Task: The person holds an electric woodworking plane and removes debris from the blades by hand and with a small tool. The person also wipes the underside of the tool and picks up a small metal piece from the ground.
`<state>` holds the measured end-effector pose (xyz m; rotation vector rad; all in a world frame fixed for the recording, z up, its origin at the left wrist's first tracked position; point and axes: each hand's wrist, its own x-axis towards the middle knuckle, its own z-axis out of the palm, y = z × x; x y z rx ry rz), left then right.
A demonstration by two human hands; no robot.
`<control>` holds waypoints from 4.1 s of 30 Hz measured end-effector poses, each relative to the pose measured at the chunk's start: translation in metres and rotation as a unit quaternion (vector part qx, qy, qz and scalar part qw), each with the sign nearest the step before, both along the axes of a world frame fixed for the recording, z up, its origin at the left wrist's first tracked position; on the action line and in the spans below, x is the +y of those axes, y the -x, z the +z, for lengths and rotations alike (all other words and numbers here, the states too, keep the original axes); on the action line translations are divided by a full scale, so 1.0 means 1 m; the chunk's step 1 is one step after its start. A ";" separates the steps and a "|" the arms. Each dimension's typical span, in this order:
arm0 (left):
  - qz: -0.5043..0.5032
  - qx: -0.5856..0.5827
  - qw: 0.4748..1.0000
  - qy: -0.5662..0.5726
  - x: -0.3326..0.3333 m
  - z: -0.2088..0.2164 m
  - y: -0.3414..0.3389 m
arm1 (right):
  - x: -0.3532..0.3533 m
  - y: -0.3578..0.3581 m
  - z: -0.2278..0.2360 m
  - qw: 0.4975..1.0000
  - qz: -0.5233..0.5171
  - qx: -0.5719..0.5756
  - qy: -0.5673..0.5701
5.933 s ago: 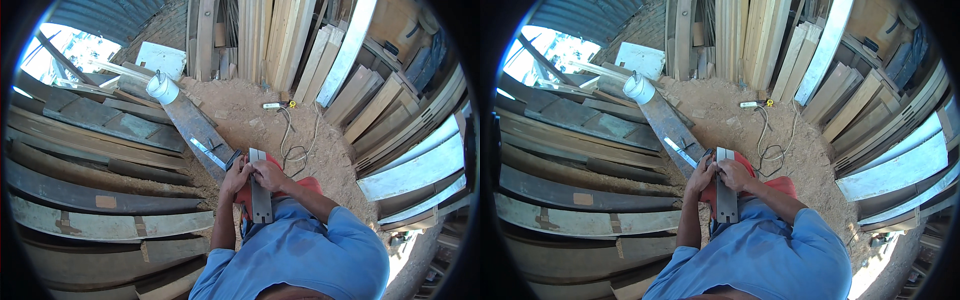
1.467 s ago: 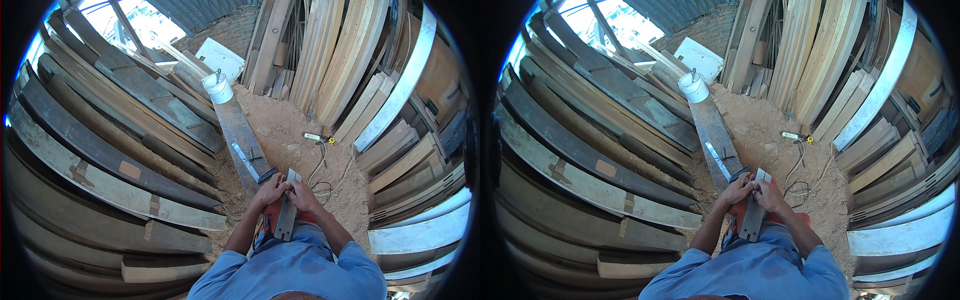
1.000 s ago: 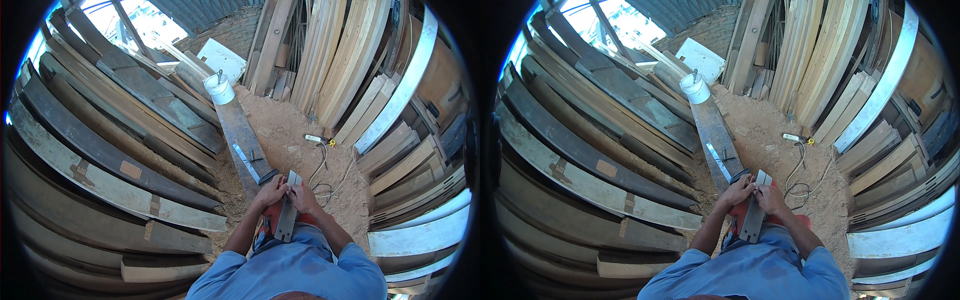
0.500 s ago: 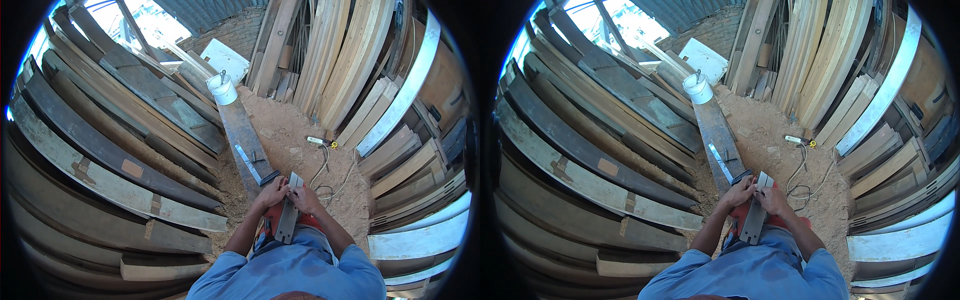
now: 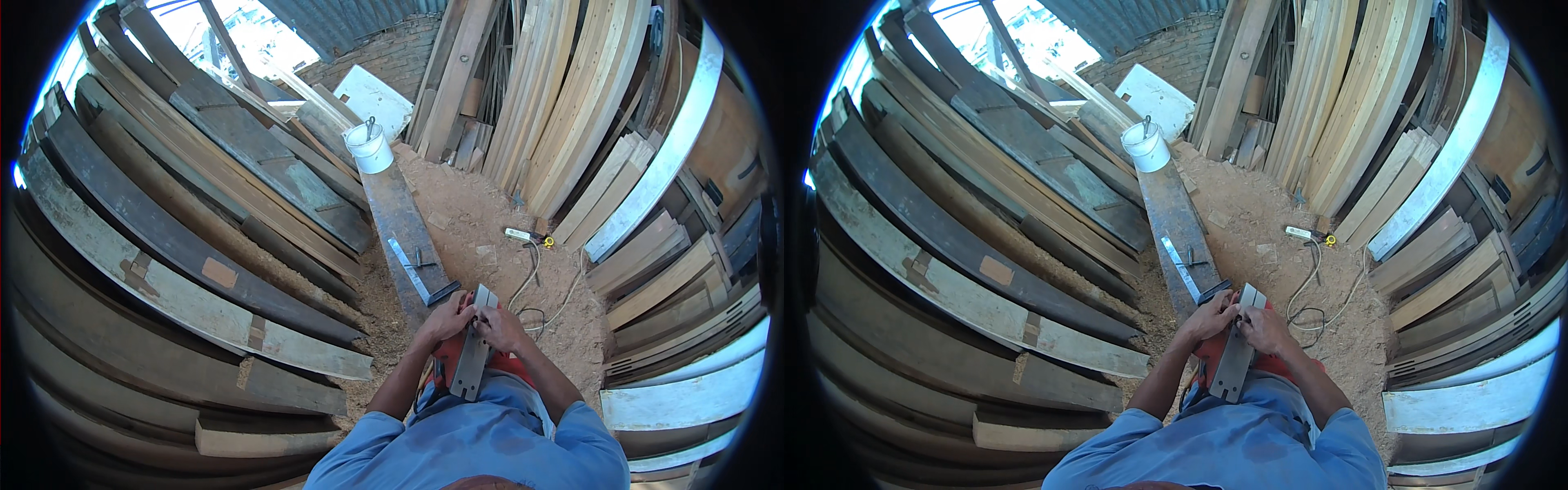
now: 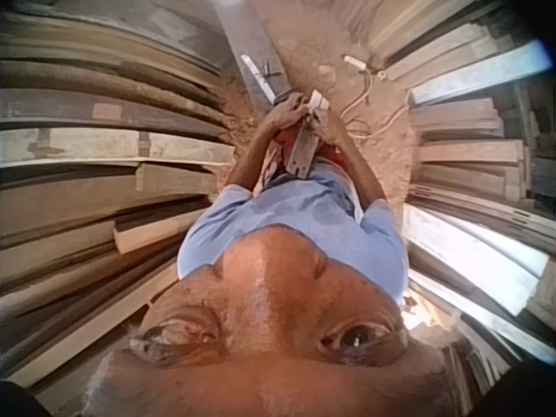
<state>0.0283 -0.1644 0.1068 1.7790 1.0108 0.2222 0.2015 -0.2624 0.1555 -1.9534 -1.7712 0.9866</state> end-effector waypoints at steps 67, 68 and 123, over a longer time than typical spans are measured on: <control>-0.028 0.024 0.999 -0.020 -0.001 0.008 -0.005 | 0.009 -0.003 -0.029 0.999 -0.022 -0.016 -0.022; -0.029 0.023 0.999 -0.021 -0.001 0.010 -0.006 | 0.007 -0.006 -0.034 0.999 -0.020 -0.013 -0.048; 0.180 -0.335 0.907 0.179 0.000 -0.020 0.005 | 0.030 -0.020 -0.034 0.813 -0.241 0.529 0.039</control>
